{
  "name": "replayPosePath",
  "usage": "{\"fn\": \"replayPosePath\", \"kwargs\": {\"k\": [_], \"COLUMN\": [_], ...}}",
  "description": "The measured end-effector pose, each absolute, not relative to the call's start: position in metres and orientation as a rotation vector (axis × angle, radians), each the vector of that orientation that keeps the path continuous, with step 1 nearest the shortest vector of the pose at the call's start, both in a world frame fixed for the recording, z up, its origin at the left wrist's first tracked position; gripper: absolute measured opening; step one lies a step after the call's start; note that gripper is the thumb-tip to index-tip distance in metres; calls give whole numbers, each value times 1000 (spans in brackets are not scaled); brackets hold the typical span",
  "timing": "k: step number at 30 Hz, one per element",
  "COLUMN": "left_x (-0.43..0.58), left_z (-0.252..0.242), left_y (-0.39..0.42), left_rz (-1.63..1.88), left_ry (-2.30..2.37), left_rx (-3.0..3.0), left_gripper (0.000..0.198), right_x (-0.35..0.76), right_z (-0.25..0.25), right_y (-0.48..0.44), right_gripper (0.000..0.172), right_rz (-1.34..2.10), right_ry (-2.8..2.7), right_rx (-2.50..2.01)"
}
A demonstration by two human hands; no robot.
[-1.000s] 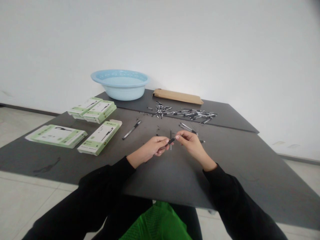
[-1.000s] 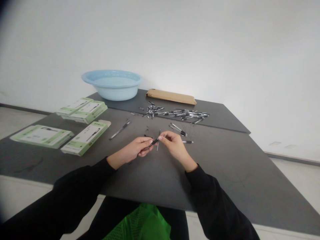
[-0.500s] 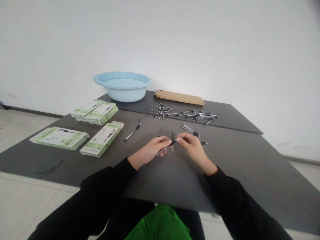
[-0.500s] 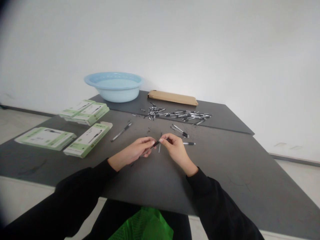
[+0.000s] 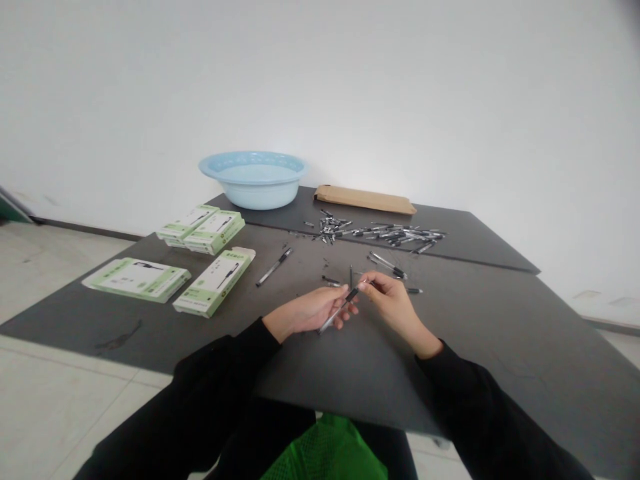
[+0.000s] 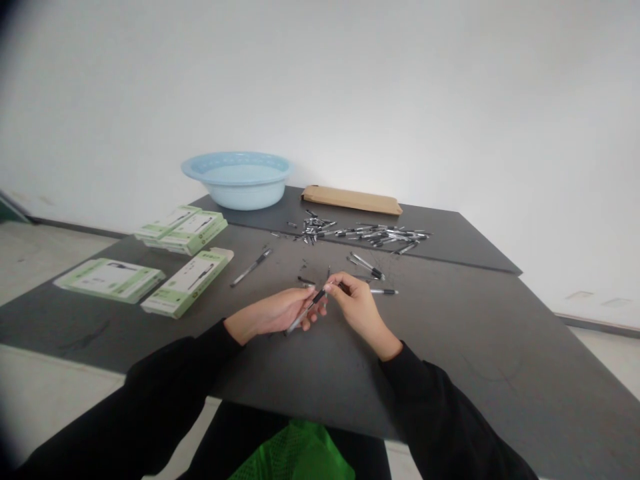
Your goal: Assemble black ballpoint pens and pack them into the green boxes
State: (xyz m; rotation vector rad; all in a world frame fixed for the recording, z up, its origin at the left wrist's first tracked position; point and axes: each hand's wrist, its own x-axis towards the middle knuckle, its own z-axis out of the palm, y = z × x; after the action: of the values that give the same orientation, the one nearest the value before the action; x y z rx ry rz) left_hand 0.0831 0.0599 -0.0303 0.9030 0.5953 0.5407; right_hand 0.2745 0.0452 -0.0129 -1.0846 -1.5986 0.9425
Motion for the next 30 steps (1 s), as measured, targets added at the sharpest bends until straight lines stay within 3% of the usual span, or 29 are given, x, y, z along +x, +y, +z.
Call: {"fn": "replayPosePath", "kwargs": {"k": [4, 11, 16, 21, 26, 30], "left_x": [78, 77, 77, 78, 78, 78], "left_z": [-28, -19, -19, -19, -16, -18], "left_y": [61, 58, 59, 61, 59, 59], "left_rz": [340, 536, 374, 622, 500, 580], "left_ry": [492, 696, 649, 799, 814, 772], "left_rx": [836, 1027, 888, 976, 857, 960], "left_gripper": [52, 31, 48, 31, 39, 29], "right_x": [277, 282, 280, 279, 279, 280], "right_z": [-10, -6, -8, -8, -7, -8], "right_y": [46, 47, 48, 48, 48, 49], "right_gripper": [23, 24, 25, 27, 28, 28], "right_rz": [917, 908, 925, 942, 931, 924], "right_ry": [-1580, -1509, -1483, -1456, -1455, -1473], "right_rx": [-1113, -1134, -1144, -1145, -1140, -1134]}}
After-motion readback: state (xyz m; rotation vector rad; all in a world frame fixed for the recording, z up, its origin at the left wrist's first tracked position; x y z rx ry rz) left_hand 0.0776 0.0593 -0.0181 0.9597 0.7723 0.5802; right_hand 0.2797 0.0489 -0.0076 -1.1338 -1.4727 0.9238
